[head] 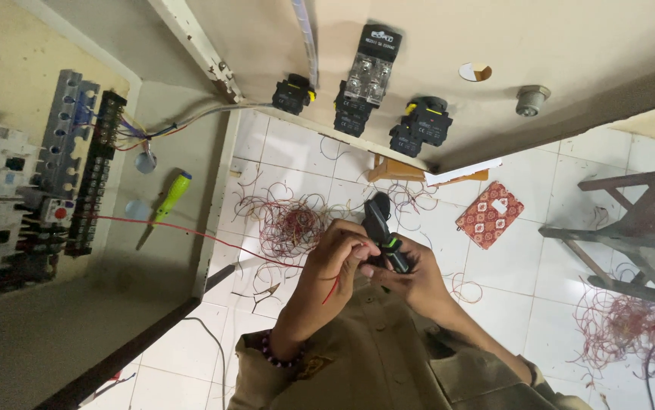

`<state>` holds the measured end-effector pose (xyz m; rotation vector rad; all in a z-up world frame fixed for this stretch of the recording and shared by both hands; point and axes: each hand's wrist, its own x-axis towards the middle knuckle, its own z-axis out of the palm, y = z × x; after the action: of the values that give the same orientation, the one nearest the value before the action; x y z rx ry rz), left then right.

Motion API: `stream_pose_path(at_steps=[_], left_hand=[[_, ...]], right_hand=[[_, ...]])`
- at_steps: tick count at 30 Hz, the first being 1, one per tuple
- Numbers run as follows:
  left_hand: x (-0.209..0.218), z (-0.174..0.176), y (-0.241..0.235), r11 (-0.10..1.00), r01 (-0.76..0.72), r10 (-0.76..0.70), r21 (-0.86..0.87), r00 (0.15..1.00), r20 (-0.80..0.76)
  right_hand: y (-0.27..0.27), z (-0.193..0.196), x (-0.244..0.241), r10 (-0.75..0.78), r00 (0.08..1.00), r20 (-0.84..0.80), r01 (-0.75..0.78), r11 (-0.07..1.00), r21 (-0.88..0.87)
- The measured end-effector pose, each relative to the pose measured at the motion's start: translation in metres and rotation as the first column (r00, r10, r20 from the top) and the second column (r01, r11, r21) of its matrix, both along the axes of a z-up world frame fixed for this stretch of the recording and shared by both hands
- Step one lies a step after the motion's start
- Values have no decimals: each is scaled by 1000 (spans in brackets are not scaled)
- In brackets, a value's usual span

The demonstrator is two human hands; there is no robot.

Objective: The person strips the insulation from a red wire using a wire stripper and then connects the wire to a terminal on an electrical component mounted on a wall. The person uses a screwdriver to tighten the terminal screw to secure the wire in place.

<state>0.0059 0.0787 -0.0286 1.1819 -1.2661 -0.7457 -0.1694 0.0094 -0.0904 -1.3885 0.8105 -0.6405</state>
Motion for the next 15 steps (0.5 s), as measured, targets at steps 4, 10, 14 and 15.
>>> stream_pose_path(at_steps=[4, 10, 14, 15], left_hand=[[5, 0, 6, 999, -52, 52, 2, 999, -7], [-6, -14, 18, 997, -53, 60, 51, 985, -161], [-1, -19, 27, 943, -174, 184, 282, 983, -9], [2, -22, 30, 890, -216, 220, 401, 975, 39]], right_hand=[[4, 34, 17, -6, 1000, 17, 5, 998, 67], [6, 4, 22, 72, 997, 38, -72, 997, 1], [8, 8, 29, 34, 999, -33, -35, 999, -34], [7, 20, 33, 11, 996, -94, -16, 998, -54]])
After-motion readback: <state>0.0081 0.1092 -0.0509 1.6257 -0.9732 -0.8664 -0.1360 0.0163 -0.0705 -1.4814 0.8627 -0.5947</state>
